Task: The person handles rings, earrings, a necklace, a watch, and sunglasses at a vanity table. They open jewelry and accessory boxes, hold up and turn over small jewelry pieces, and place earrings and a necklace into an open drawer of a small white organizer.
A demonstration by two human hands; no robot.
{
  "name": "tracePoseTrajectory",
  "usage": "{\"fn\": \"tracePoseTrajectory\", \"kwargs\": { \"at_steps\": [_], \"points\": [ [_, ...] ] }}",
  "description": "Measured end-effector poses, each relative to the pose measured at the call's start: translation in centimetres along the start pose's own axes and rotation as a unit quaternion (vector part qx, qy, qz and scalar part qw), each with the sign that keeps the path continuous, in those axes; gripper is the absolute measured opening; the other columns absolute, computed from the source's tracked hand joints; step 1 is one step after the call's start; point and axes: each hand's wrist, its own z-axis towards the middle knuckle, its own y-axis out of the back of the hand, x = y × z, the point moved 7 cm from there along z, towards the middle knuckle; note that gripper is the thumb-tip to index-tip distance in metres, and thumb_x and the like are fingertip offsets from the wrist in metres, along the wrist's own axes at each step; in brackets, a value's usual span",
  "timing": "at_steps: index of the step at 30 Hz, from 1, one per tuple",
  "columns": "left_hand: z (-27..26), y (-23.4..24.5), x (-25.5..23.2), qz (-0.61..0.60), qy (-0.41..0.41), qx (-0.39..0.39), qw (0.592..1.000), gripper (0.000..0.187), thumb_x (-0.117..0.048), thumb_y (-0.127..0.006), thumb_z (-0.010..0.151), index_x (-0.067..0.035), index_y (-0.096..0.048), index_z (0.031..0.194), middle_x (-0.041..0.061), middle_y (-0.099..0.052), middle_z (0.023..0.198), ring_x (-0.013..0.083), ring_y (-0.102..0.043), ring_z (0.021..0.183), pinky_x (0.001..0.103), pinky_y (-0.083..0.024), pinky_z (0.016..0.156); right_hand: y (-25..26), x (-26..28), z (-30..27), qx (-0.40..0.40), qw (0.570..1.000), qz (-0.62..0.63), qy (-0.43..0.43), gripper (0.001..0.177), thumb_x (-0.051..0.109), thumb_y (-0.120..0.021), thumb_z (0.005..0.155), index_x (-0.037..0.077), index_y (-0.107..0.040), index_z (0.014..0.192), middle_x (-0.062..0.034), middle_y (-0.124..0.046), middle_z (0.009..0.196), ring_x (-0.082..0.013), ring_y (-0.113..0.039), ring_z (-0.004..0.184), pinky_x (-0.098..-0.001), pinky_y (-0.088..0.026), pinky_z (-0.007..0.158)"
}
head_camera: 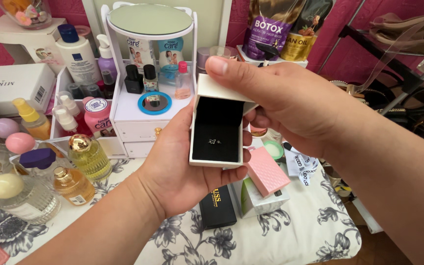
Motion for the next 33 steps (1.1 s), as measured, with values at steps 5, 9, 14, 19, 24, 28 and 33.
{"fn": "tracePoseTrajectory", "kwargs": {
  "at_steps": [5, 9, 14, 19, 24, 28, 33],
  "points": [
    [0.1, 0.1, 0.1, -0.001, 0.000, -0.008, 1.000, 0.060, -0.060, -0.037, 0.101, -0.010, -0.068, 0.113, 0.006, -0.070, 0.095, 0.0188, -0.069, 0.081, 0.035, -0.058, 0.070, 0.1, 0.0, 0.1, -0.002, 1.000, 0.008, 0.007, 0.058, 0.060, -0.074, 0.087, 0.002, -0.077, 0.087, -0.0027, -0.064, 0.074, -0.0109, -0.050, 0.065, -0.0273, -0.040, 0.057],
    [0.3, 0.1, 0.1, -0.016, -0.019, -0.002, 1.000, 0.054, -0.056, -0.041, 0.105, -0.009, -0.066, 0.112, 0.005, -0.068, 0.091, 0.0153, -0.065, 0.074, 0.028, -0.051, 0.054, 0.3, -0.6, 0.1, -0.003, 1.000, -0.029, -0.010, 0.058, 0.060, -0.069, 0.084, 0.003, -0.078, 0.084, -0.0026, -0.065, 0.072, -0.0105, -0.049, 0.064, -0.0273, -0.040, 0.057],
    [0.5, 0.8, 0.5, -0.035, -0.009, -0.061, 0.997, 0.048, -0.051, -0.041, 0.102, -0.009, -0.064, 0.109, 0.007, -0.065, 0.083, 0.0145, -0.062, 0.065, 0.026, -0.047, 0.045, 0.0, -0.7, 0.0, 0.021, 0.996, -0.080, 0.026, 0.059, 0.062, -0.064, 0.087, 0.006, -0.082, 0.094, -0.0005, -0.070, 0.082, -0.0094, -0.053, 0.074, -0.0266, -0.043, 0.066],
    [0.3, 1.8, 0.8, -0.044, 0.005, -0.113, 0.993, 0.038, -0.045, -0.045, 0.102, -0.012, -0.063, 0.106, 0.008, -0.066, 0.082, 0.0147, -0.062, 0.062, 0.025, -0.044, 0.041, -1.1, -1.3, -0.9, 0.054, 0.994, -0.065, 0.070, 0.056, 0.056, -0.064, 0.092, 0.003, -0.079, 0.100, -0.0008, -0.072, 0.088, -0.0109, -0.064, 0.085, -0.0288, -0.051, 0.077],
    [0.0, 2.3, 1.5, -0.056, 0.024, -0.126, 0.990, 0.033, -0.045, -0.045, 0.101, -0.016, -0.061, 0.108, 0.005, -0.066, 0.081, 0.0132, -0.061, 0.061, 0.024, -0.043, 0.040, -1.2, -2.2, -1.6, 0.001, 0.995, -0.070, 0.073, 0.045, 0.043, -0.069, 0.090, 0.003, -0.077, 0.109, -0.0018, -0.077, 0.098, -0.0107, -0.070, 0.096, -0.0286, -0.056, 0.086],
    [-0.1, 2.2, 2.3, -0.085, 0.043, -0.098, 0.991, 0.028, -0.042, -0.046, 0.103, -0.017, -0.060, 0.108, 0.002, -0.064, 0.080, 0.0117, -0.060, 0.060, 0.023, -0.043, 0.040, -1.7, -3.0, -2.1, -0.008, 0.991, -0.091, 0.100, 0.043, 0.039, -0.072, 0.090, 0.001, -0.078, 0.110, -0.0032, -0.074, 0.095, -0.0122, -0.068, 0.088, -0.0287, -0.058, 0.077],
    [-0.6, 3.2, 4.1, -0.101, 0.073, -0.148, 0.981, 0.027, -0.038, -0.045, 0.101, -0.018, -0.063, 0.106, -0.001, -0.063, 0.080, 0.0107, -0.058, 0.057, 0.023, -0.042, 0.041, -2.1, -3.4, -3.7, -0.086, 0.947, -0.246, 0.188, 0.048, 0.037, -0.083, 0.080, 0.006, -0.076, 0.115, -0.0012, -0.067, 0.095, -0.0104, -0.065, 0.088, -0.0275, -0.055, 0.078]
  ]
}}
